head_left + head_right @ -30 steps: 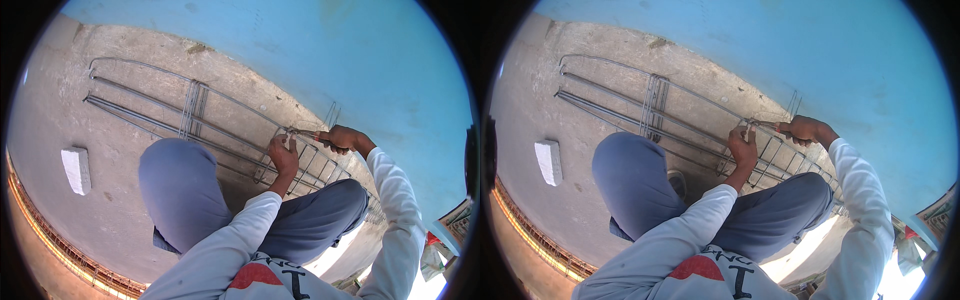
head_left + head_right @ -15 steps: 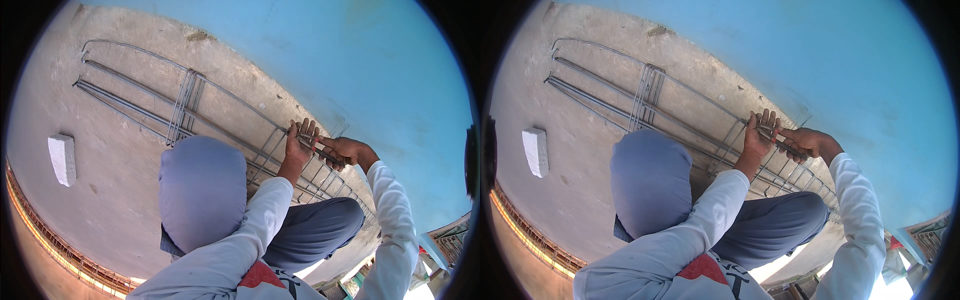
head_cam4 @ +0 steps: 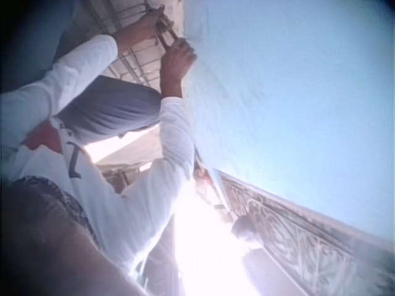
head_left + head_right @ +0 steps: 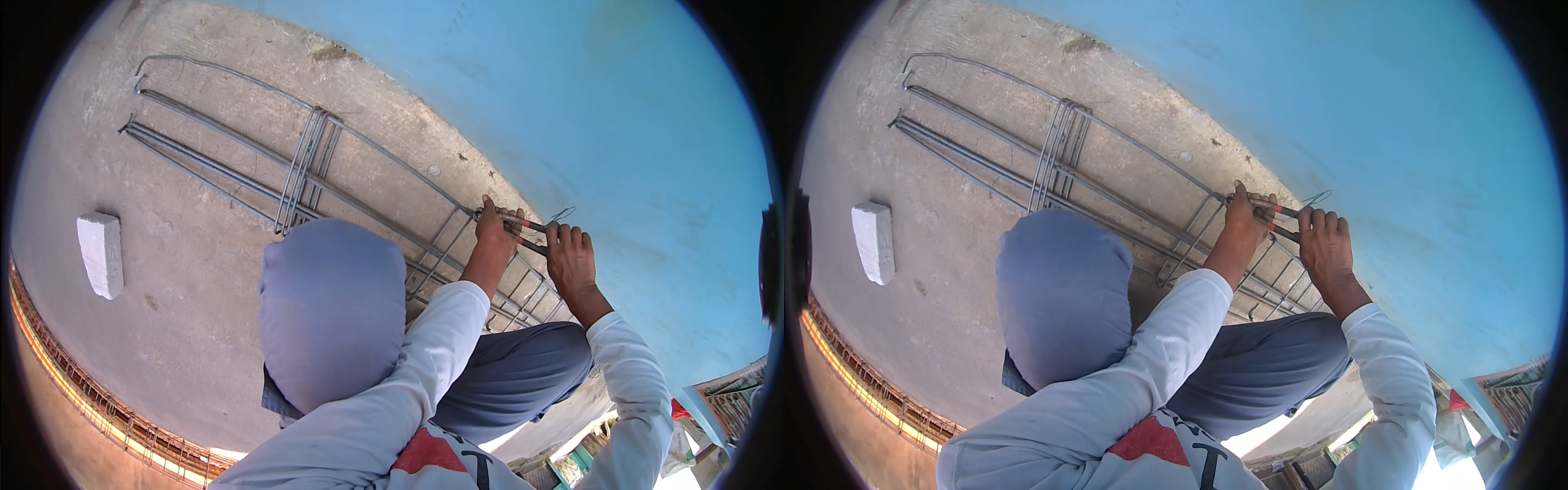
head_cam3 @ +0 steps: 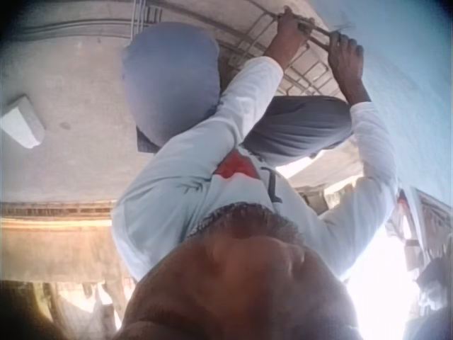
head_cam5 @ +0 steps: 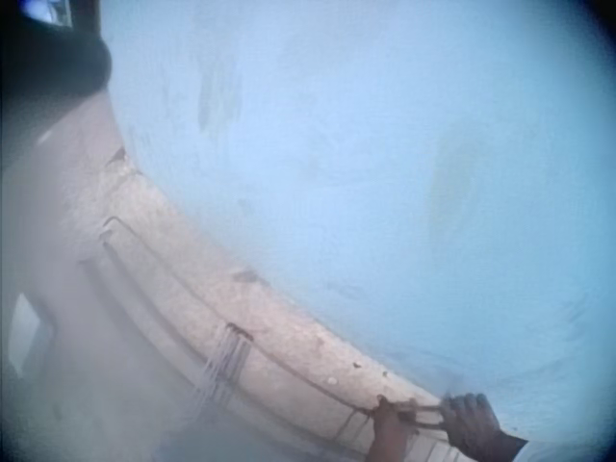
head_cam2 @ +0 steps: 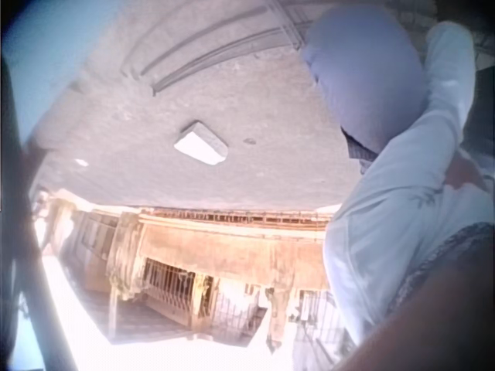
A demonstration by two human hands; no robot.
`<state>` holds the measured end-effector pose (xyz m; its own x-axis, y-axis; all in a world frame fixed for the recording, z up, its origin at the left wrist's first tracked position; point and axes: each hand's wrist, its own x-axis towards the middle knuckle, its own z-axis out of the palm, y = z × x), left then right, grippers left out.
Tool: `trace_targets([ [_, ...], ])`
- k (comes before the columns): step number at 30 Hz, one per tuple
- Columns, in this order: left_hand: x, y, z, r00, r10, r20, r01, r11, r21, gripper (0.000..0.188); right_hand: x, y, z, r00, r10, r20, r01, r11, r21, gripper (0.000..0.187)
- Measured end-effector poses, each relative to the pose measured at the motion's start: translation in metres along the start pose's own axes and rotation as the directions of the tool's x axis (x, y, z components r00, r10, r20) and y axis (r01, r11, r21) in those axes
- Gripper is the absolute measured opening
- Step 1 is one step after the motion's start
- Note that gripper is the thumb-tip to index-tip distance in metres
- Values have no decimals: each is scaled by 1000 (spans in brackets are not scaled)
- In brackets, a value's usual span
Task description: The person sits on a concrete floor and ties a rebar mesh grid using wire and pliers. They wrap wire around the intersections of the steel bars and twist it tight to secure the structure.
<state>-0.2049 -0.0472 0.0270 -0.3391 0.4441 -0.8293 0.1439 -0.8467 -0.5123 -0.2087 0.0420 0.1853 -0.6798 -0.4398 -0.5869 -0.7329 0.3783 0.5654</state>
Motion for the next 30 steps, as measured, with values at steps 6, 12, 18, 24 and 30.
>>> trace_targets([
  [6,-1,8,-14,986,0,166,-2,1000,13,39,24,14,-8,993,-3,120,-39,938,346,30],
  [12,-33,11,-29,969,-95,228,60,986,157,35,54,36,-30,588,-243,772,-569,554,608,44],
  [18,-12,0,-29,938,-44,343,83,991,-101,33,46,42,-36,472,-474,744,-731,262,630,38],
  [24,-3,-2,-12,980,-88,179,117,980,-160,38,16,32,-45,935,-135,329,-57,856,513,46],
  [30,-9,2,-9,998,-8,67,6,999,44,38,22,43,-24,827,-222,516,-321,567,758,45],
])
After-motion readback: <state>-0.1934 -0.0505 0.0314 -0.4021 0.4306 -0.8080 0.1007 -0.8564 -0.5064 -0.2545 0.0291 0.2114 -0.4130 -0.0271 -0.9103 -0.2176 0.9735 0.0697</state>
